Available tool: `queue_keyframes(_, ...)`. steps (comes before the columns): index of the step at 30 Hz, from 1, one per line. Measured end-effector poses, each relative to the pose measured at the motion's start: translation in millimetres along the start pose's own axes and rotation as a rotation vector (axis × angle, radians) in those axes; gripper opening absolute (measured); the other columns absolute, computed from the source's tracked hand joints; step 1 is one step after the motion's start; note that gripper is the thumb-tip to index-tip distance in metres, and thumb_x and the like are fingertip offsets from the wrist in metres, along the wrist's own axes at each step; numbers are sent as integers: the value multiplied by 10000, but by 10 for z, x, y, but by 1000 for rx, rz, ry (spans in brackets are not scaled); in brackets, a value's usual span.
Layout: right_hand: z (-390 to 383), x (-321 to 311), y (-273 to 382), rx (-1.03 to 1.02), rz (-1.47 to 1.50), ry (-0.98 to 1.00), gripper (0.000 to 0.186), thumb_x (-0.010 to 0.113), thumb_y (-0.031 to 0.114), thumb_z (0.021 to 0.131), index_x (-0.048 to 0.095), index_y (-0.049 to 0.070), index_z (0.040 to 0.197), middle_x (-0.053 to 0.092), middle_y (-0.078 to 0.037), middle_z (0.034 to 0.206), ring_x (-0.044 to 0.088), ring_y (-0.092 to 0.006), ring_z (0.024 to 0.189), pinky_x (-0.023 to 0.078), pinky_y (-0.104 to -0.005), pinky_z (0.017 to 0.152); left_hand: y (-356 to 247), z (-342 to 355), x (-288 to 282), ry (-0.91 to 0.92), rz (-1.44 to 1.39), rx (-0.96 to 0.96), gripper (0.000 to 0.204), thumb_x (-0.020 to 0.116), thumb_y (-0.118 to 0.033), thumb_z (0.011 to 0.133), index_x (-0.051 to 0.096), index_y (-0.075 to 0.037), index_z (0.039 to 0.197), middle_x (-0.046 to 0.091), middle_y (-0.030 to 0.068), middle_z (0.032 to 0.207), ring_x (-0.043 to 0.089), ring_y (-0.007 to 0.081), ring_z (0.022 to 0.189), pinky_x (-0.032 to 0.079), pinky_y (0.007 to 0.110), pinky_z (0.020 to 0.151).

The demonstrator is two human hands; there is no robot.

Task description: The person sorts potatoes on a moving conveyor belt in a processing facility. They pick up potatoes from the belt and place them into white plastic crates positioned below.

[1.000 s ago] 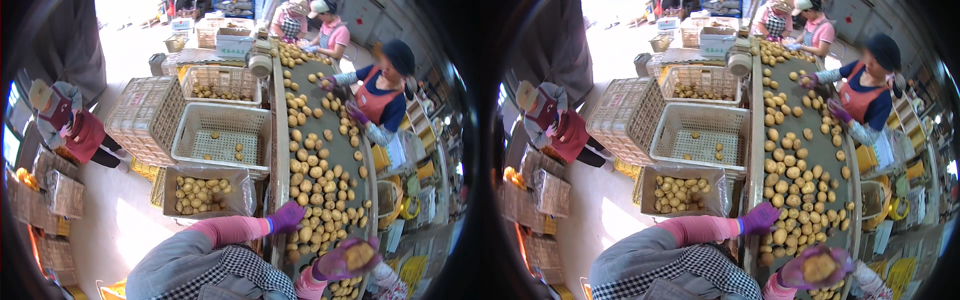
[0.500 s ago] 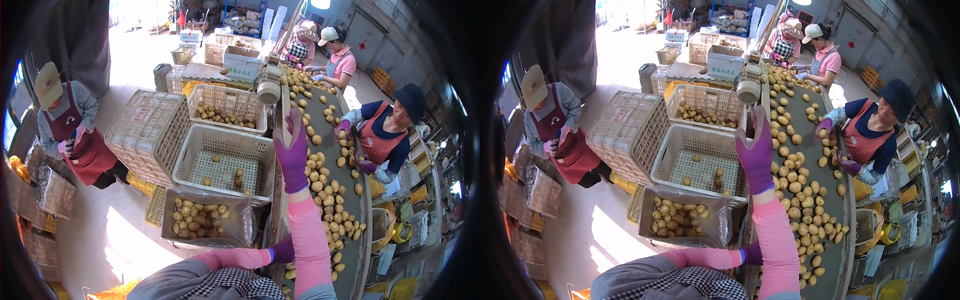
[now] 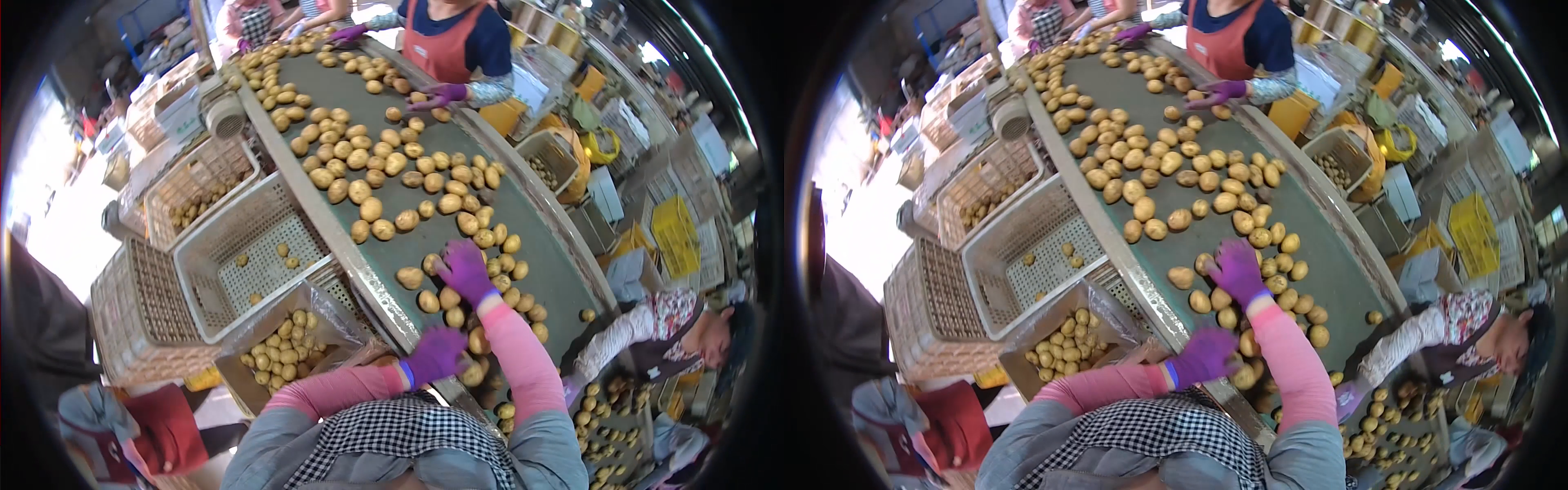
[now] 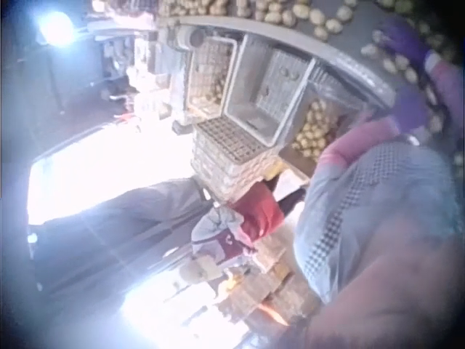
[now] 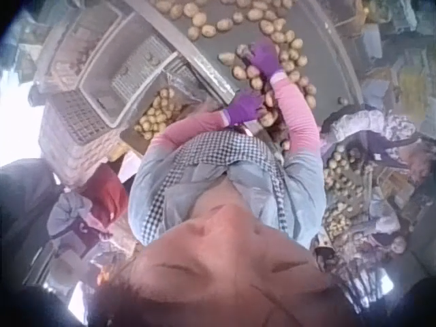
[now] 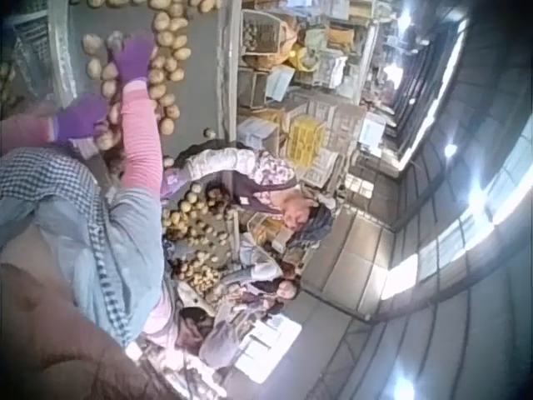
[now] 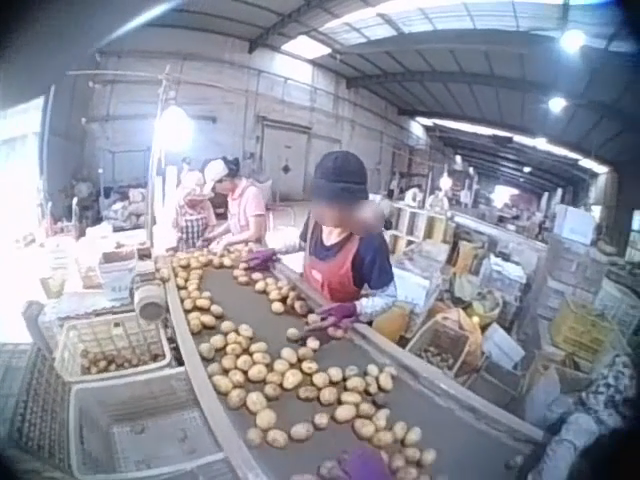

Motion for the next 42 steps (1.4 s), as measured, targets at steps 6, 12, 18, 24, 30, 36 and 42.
queue_keyframes(6,-1792,-777,-495,169,-156,39,185,703,233,844,648,57,822,634,-146,877,613,-378,912,471,-504,856,-339,-18,-268,-116,-655,353,444,778,-260,900,684,-68,1289,704,135,1215,670,268,1142,519,414,997)
queue_keyframes(12,-3430,-1818,-1253,927,-557,182,224,738,208,854,727,41,1003,713,-152,1059,638,-399,1069,476,-521,1016,2385,622,-2230,-1166,-363,-290,610,726,-224,969,489,9,1480,531,188,1393,528,308,1270,450,418,1072)
queue_keyframes(18,-3310,-1540,-532,573,-288,-511,181,682,73,877,714,55,1054,705,-116,1137,639,-338,1178,463,-502,1062,3608,1104,-3083,-1120,-38,-351,361,785,-312,865,759,-81,1141,728,130,1162,642,328,1147,489,426,1030)
queue_keyframes(24,-2440,-883,121,528,-53,-351,253,698,84,861,721,104,1112,705,-83,1258,604,-331,1292,383,-532,1171,3646,1626,-3043,-671,-836,-173,389,669,-187,1031,628,-6,1373,691,41,1171,629,121,1015,506,258,888)
queue_keyframes(30,-2213,-719,141,482,-23,-264,362,717,69,843,697,73,1204,693,-95,1283,558,-350,1348,371,-569,1167,2332,1641,-2373,-242,-733,-75,488,561,-265,1029,583,-42,1462,549,109,1498,475,244,1404,325,369,1212)
queue_keyframes(36,-2388,-718,17,516,-124,-304,186,732,84,837,717,74,1022,709,-98,1189,539,-400,1367,397,-571,1144,914,2147,-549,89,-620,446,451,623,-252,1032,573,-70,1441,537,109,1481,502,265,1380,367,416,1197)
queue_keyframes(42,-3225,-1082,-324,655,-236,-365,117,731,108,818,649,57,885,653,-128,951,632,-390,1018,490,-529,954,-197,2008,213,106,-531,345,542,633,-204,1047,465,-97,1551,517,95,1523,496,278,1393,396,441,1183)
Point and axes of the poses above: each hand's wrist, its own z-axis towards the middle knuckle, its own x-axis out of the palm, y = z × x, the point moved 5 cm from there along z, towards the middle knuckle
